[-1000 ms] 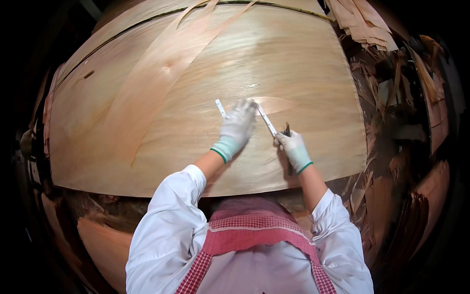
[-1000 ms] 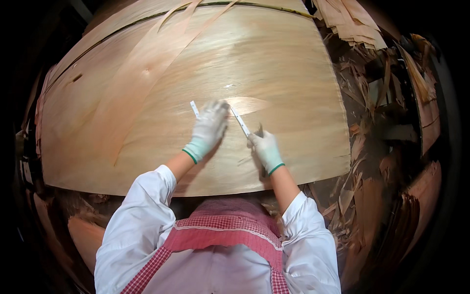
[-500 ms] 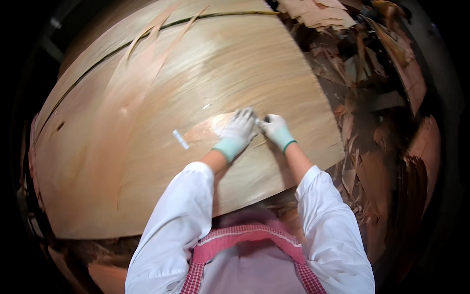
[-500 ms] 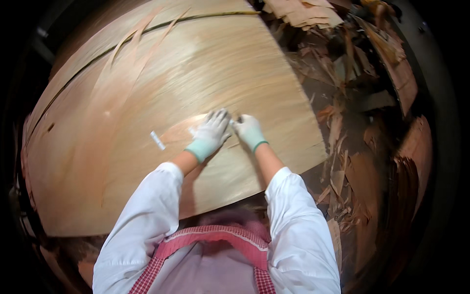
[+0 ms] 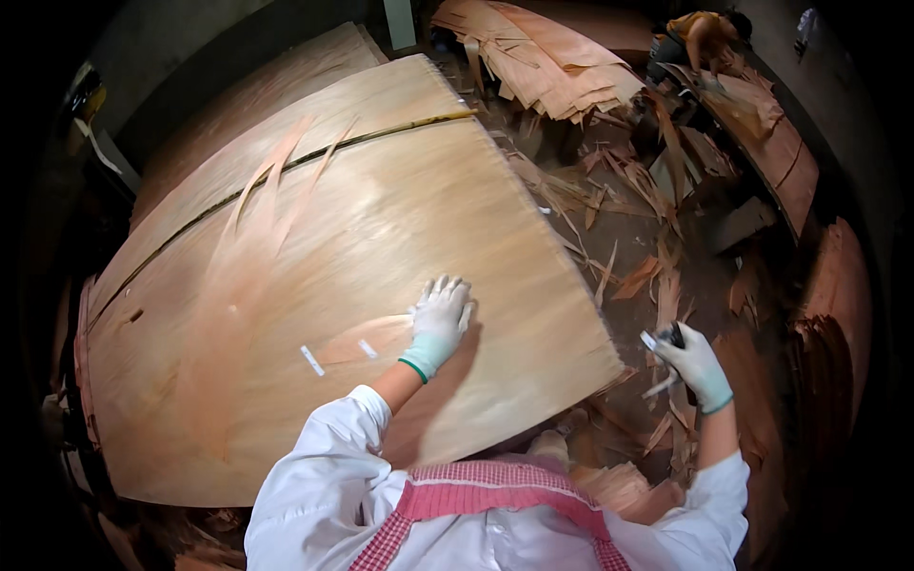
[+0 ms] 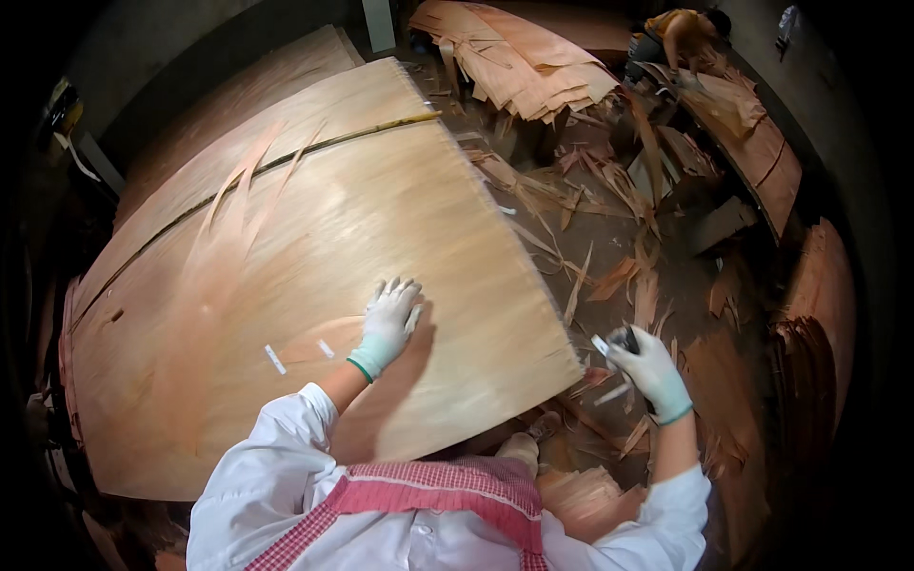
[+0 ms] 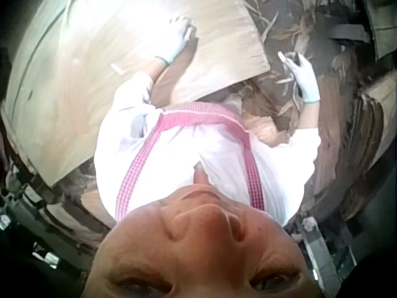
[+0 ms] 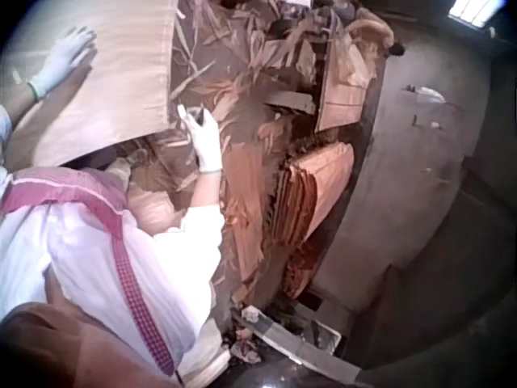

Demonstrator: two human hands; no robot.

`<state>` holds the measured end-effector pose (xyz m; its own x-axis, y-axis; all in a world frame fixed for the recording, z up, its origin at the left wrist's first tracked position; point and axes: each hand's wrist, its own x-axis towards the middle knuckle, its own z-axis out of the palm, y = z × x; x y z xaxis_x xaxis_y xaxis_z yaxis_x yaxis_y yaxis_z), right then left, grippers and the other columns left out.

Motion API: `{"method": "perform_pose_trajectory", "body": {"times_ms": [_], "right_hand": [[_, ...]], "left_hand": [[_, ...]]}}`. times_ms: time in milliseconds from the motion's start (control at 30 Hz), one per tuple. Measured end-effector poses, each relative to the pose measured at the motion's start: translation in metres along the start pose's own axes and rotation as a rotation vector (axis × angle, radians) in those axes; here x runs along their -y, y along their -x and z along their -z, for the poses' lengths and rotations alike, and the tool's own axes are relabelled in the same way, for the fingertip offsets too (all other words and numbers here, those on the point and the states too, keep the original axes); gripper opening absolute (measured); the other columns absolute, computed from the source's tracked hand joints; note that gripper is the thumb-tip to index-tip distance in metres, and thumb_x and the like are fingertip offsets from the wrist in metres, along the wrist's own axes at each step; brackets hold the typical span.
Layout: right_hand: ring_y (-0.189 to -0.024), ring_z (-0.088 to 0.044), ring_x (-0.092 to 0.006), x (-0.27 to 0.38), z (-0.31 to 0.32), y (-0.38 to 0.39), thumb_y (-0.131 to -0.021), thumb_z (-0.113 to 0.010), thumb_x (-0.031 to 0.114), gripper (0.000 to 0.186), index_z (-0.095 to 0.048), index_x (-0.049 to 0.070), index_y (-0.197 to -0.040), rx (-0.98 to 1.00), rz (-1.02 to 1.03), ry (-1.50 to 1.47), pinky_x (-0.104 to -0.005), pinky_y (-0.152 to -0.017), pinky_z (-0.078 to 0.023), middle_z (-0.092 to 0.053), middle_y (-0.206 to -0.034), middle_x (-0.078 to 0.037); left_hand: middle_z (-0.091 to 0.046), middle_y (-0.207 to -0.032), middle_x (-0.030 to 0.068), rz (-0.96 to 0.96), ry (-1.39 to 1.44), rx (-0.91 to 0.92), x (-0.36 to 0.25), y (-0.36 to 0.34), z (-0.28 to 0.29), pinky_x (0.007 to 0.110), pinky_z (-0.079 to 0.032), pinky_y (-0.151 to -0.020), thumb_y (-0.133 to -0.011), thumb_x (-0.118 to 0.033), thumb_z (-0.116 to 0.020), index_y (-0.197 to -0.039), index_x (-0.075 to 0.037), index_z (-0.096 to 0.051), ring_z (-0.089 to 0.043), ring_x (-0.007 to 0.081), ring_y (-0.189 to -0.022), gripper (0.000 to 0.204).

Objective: The person shaves thin layers of wood from a large sheet using a knife, measures with a ruler, and moves a long wooden pole.

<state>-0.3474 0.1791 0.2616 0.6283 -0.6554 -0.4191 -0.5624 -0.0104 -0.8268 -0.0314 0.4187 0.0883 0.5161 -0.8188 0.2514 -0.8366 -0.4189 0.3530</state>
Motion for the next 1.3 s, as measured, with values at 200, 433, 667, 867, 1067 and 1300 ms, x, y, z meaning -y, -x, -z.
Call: {"method": "perform_pose_trajectory", "body": {"times_ms": [200,433,667,867,1067,1300], "right_hand": [[-0.057,-0.056,-0.0084,-0.085,0.134,0.032,-0.081,-0.079,0.027,0.029,-0.062,0.004,-0.086,0.323,-0.304,0.256,-0.0227,-0.054,-0.045,-0.063,-0.068,-0.002],[-0.099,-0.062,-0.0152,-0.247,0.250,0.019,-0.095,-0.061,0.027,0.037,-0.062,-0.001,-0.119,0.836,-0.263,0.400,-0.0294,-0.090,-0.048,-0.068,-0.111,-0.006],[-0.101,-0.062,-0.0166,-0.241,0.316,-0.153,-0.094,-0.060,0.025,0.037,-0.061,-0.001,-0.121,0.840,-0.373,0.573,-0.0303,-0.090,-0.047,-0.067,-0.114,-0.008],[-0.104,-0.062,-0.0177,-0.215,0.390,-0.285,-0.093,-0.060,0.023,0.038,-0.059,0.000,-0.122,0.835,-0.411,0.579,-0.0311,-0.091,-0.047,-0.067,-0.116,-0.010],[-0.106,-0.061,-0.0189,-0.183,0.439,-0.421,-0.092,-0.060,0.022,0.039,-0.058,0.000,-0.124,0.897,-0.399,0.551,-0.0319,-0.091,-0.047,-0.066,-0.119,-0.011],[-0.107,-0.062,-0.0242,-0.029,0.375,-0.640,-0.095,-0.052,0.022,0.031,-0.062,0.003,-0.118,1.072,-0.003,1.009,-0.0337,-0.094,-0.045,-0.066,-0.117,-0.014]], "left_hand": [[-0.045,-0.143,0.0172,0.104,-0.050,-0.032,-0.093,-0.039,-0.092,0.048,-0.026,-0.114,-0.091,-0.028,-0.057,-0.135,-0.006,-0.047,-0.038,0.0351,-0.135,0.050],[-0.038,-0.149,0.0166,0.257,-0.152,0.079,-0.128,-0.054,-0.125,0.047,-0.022,-0.116,-0.090,-0.035,-0.057,-0.140,-0.005,-0.042,-0.032,0.0340,-0.140,0.060],[-0.054,-0.128,0.0153,0.452,-0.101,0.053,-0.150,-0.135,-0.105,0.046,-0.036,-0.104,-0.091,-0.027,-0.057,-0.121,-0.009,-0.055,-0.048,0.0342,-0.120,0.035],[-0.058,-0.122,0.0181,0.507,0.167,-0.468,-0.198,-0.293,-0.170,0.044,-0.041,-0.100,-0.090,-0.016,-0.059,-0.118,-0.003,-0.055,-0.053,0.0381,-0.116,0.031],[-0.060,-0.120,0.0168,0.503,0.171,-0.544,-0.181,-0.446,-0.195,0.043,-0.043,-0.098,-0.089,-0.014,-0.059,-0.115,-0.004,-0.058,-0.055,0.0357,-0.114,0.028],[-0.064,-0.111,0.0222,1.078,-0.068,-0.640,0.005,-0.515,-0.178,0.046,-0.047,-0.088,-0.093,-0.018,-0.057,-0.127,-0.002,-0.051,-0.060,0.0398,-0.100,0.038]]}}
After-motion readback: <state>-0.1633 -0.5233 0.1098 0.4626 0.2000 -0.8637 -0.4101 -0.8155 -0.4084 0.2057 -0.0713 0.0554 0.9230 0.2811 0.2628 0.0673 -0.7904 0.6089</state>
